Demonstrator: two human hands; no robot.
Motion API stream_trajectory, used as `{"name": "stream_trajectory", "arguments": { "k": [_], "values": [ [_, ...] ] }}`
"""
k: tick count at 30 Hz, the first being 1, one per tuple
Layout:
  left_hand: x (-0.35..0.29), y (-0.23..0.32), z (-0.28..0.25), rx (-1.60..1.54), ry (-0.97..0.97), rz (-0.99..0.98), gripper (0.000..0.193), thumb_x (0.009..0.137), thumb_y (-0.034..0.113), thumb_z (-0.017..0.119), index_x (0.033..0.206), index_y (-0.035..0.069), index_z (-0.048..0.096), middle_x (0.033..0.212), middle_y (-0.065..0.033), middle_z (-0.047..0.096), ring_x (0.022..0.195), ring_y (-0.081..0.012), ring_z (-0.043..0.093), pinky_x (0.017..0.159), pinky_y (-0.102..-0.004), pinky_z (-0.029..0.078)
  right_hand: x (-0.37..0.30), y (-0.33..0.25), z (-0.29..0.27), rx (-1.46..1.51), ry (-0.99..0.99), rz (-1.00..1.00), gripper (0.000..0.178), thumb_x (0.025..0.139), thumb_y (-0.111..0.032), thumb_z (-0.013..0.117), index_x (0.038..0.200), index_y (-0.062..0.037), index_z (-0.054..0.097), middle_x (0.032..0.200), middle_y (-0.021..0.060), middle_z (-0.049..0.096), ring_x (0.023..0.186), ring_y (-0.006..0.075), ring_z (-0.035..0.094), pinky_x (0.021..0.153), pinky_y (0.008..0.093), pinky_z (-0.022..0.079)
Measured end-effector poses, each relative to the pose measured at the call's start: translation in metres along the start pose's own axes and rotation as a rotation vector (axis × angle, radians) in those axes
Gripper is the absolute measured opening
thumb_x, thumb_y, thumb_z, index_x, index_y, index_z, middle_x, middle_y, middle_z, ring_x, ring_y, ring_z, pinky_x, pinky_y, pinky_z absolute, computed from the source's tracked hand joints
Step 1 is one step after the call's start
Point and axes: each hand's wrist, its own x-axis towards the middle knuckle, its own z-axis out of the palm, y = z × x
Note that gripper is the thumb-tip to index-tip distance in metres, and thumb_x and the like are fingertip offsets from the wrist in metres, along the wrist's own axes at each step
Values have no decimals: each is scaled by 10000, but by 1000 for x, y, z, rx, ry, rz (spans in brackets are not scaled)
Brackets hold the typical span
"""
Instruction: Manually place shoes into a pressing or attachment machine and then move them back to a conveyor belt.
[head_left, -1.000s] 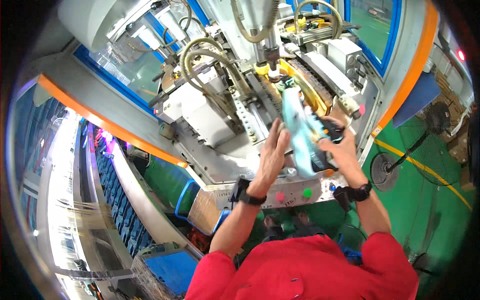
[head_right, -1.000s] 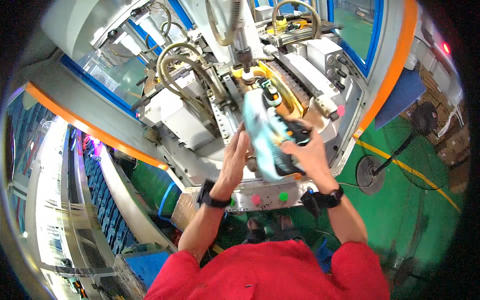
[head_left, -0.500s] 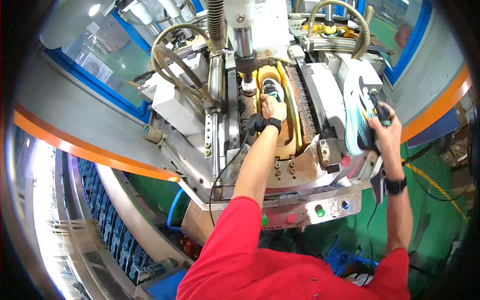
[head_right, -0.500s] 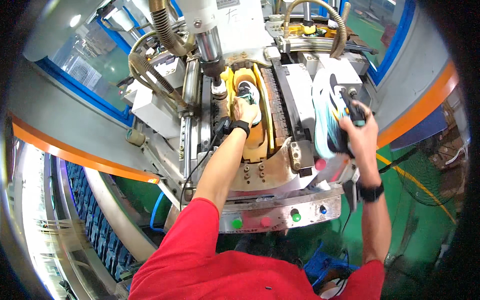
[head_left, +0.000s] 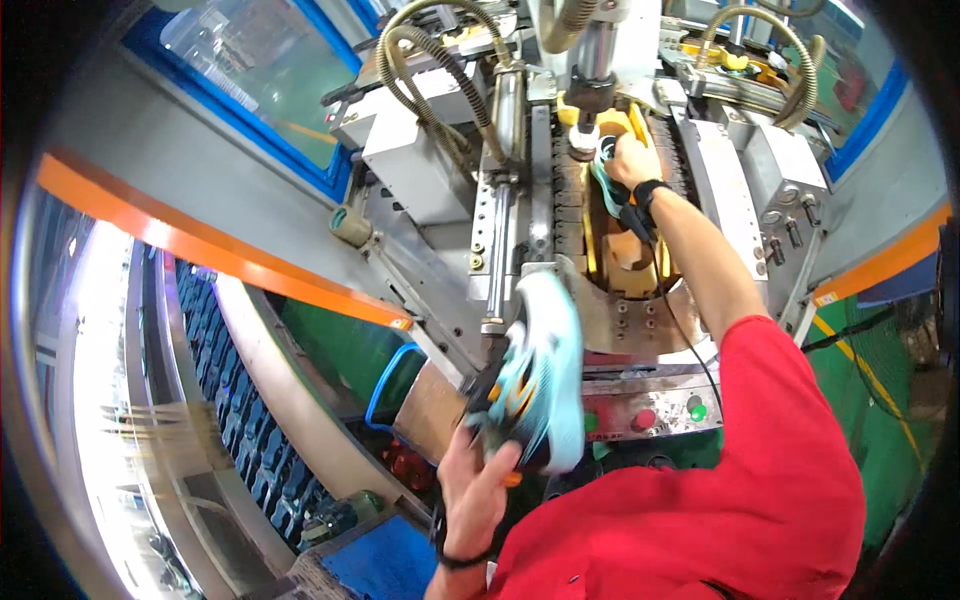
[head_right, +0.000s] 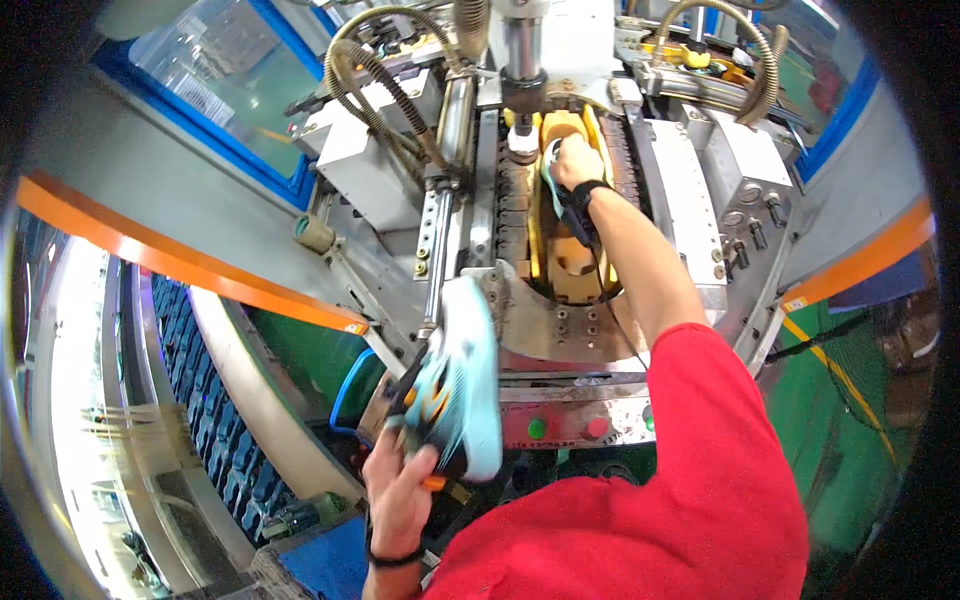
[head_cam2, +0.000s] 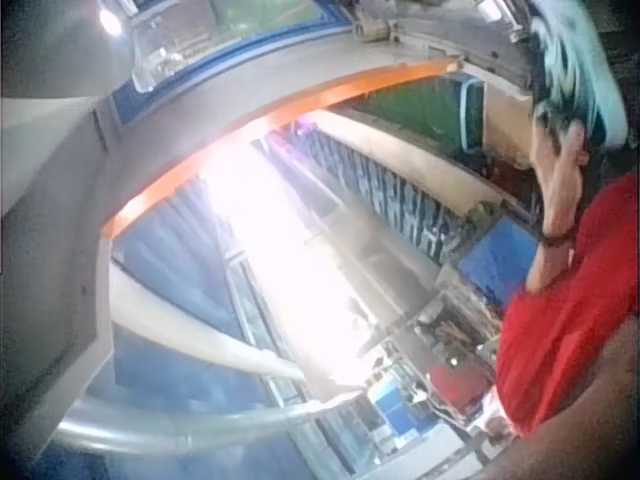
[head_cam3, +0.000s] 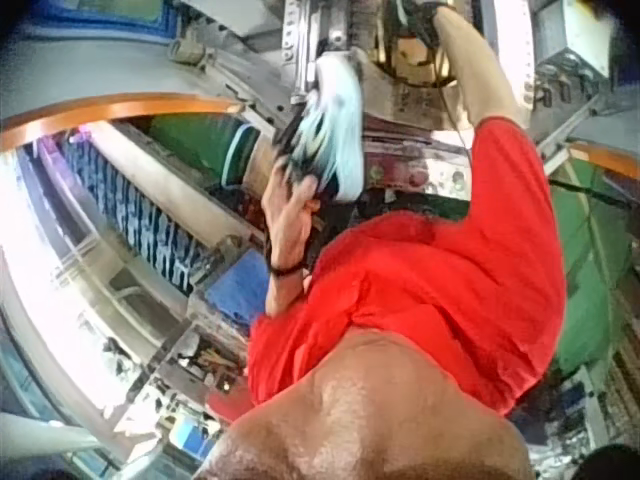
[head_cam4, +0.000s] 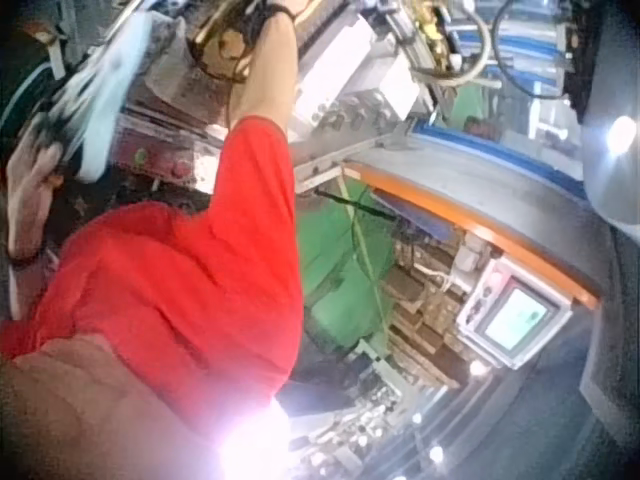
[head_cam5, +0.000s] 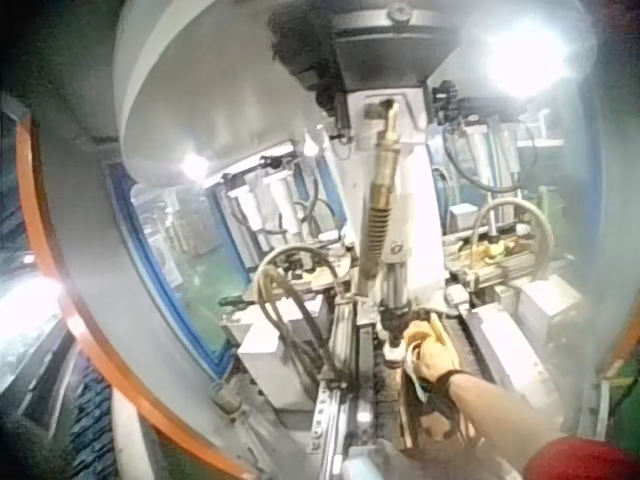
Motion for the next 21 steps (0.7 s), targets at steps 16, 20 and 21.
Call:
{"name": "stream_trajectory", "arguments": {
  "k": [16,20,21],
  "values": [
    [-190,-146,-35,-583,819,17,269,928,99,608,1145,-52,563,1034,-89,646,932,-160,637,785,-281,521,-383,-35,38,433,-330,-1079,157,811,-24,583,965,-51,597,944,145,591,900,355,580,765,445,487],
    [-241,-163,-32,-618,943,50,250,930,82,616,1124,-70,575,999,-91,643,915,-172,649,758,-296,532,-386,2,135,318,-383,-1154,231,797,-16,594,1022,-68,608,949,150,580,934,378,559,779,471,474],
    [-254,-175,-34,-792,1012,66,278,930,75,614,1155,-76,551,1010,-110,636,927,-192,649,767,-301,546,-387,0,137,327,-386,-1162,226,810,-22,577,1031,-61,604,974,154,574,947,376,556,807,458,471]
  ]
}}
